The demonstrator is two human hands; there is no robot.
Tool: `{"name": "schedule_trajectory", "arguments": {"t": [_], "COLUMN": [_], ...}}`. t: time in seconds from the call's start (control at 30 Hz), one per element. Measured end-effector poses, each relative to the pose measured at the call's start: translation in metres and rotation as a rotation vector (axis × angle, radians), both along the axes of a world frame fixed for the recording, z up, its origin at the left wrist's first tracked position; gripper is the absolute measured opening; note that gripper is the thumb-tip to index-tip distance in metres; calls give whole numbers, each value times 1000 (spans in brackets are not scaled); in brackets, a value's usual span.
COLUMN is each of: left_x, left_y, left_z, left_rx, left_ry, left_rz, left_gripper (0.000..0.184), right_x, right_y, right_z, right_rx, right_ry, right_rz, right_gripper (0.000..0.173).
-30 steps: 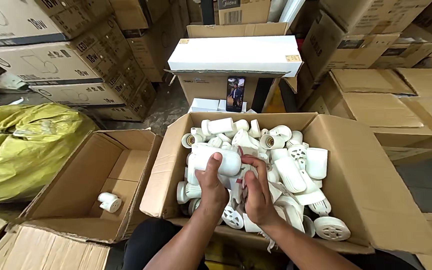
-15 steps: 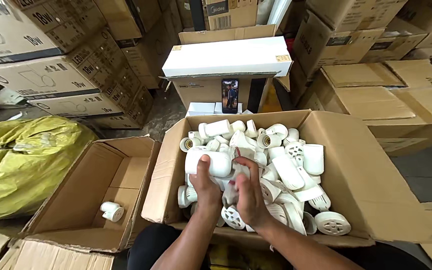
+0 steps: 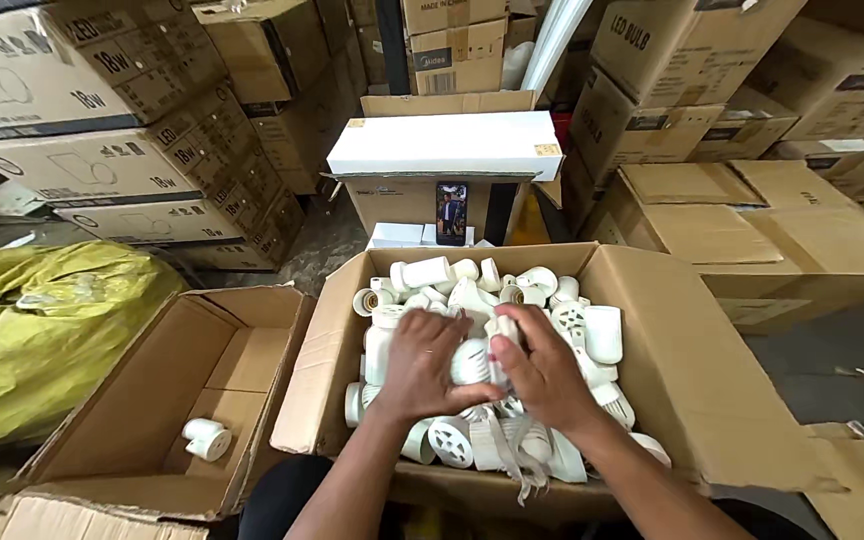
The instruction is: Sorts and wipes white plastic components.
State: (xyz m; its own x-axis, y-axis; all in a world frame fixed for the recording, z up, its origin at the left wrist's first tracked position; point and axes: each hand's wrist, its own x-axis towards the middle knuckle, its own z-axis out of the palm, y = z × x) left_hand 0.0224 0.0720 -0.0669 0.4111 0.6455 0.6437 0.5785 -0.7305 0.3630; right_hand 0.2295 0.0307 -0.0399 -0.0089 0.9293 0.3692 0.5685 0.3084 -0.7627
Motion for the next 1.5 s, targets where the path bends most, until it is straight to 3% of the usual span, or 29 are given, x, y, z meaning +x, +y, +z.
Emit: {"name": "schedule_trajectory", "arguments": {"t": [0.07, 0.17, 0.23, 0.3, 0.4, 0.53, 0.63, 0.7, 0.83, 0.93, 1.1, 1.17, 1.23, 1.3, 1.4, 1.47, 1.5], "left_x": [11, 22, 26, 26, 22, 23, 20, 15, 5, 3, -9, -13, -16, -19, -21, -17, -14], "left_y": [-5, -18, -23, -23, -22, -25, -26, -25, -22, -25, -19, -14, -12, -10, -11, -12, -12], "left_z": [-19, -19, -11, -12, -14, -5, 2, 3, -6, -1, 7, 10, 12, 12, 11, 12, 11], "left_rx": [-118, -337, -377, -365, -346, -363, -447, -406, -104, -38, -209, -175, -162, -189, -354, -372, -354], "left_ry": [-197, -602, -752, -804, -842, -861, -872, -749, -225, 7, -186, -138, -42, -13, -233, -361, -373], "left_rz": [-153, -360, -419, -356, -208, -250, -383, -425, -250, -213, -213, -162, -142, -185, -267, -129, -6], "left_gripper": [87, 78, 70, 66, 64, 68, 69, 72, 81, 72, 62, 60, 60, 61, 62, 63, 64], "right_x": [-3, 3, -2, -6, 0, 31, 54, 64, 73, 74, 82, 78, 81, 85, 84, 85, 81], "right_y": [-3, 2, 2, 2, 0, 1, -3, -4, -11, -11, -9, -9, -7, -4, 9, 16, 14], "right_z": [2, -2, -3, 0, -1, 12, 29, 32, 43, 46, 42, 34, 29, 29, 44, 43, 39], "right_rx": [20, -38, -214, -357, -496, -510, -501, -472, -611, -692, -460, -268, -161, -134, -117, -156, -183], "right_ry": [160, 720, 1130, 1275, 1009, 666, 473, 328, -104, -321, 108, -94, -149, 284, 984, 1150, 1128], "right_rz": [23, 26, -39, -128, -72, 83, 206, 264, 325, 320, 408, 317, 337, 257, -181, -263, -253], "right_gripper": [57, 34, 49, 63, 77, 54, 58, 67, 91, 108, 66, 25, 24, 26, 30, 35, 35]}}
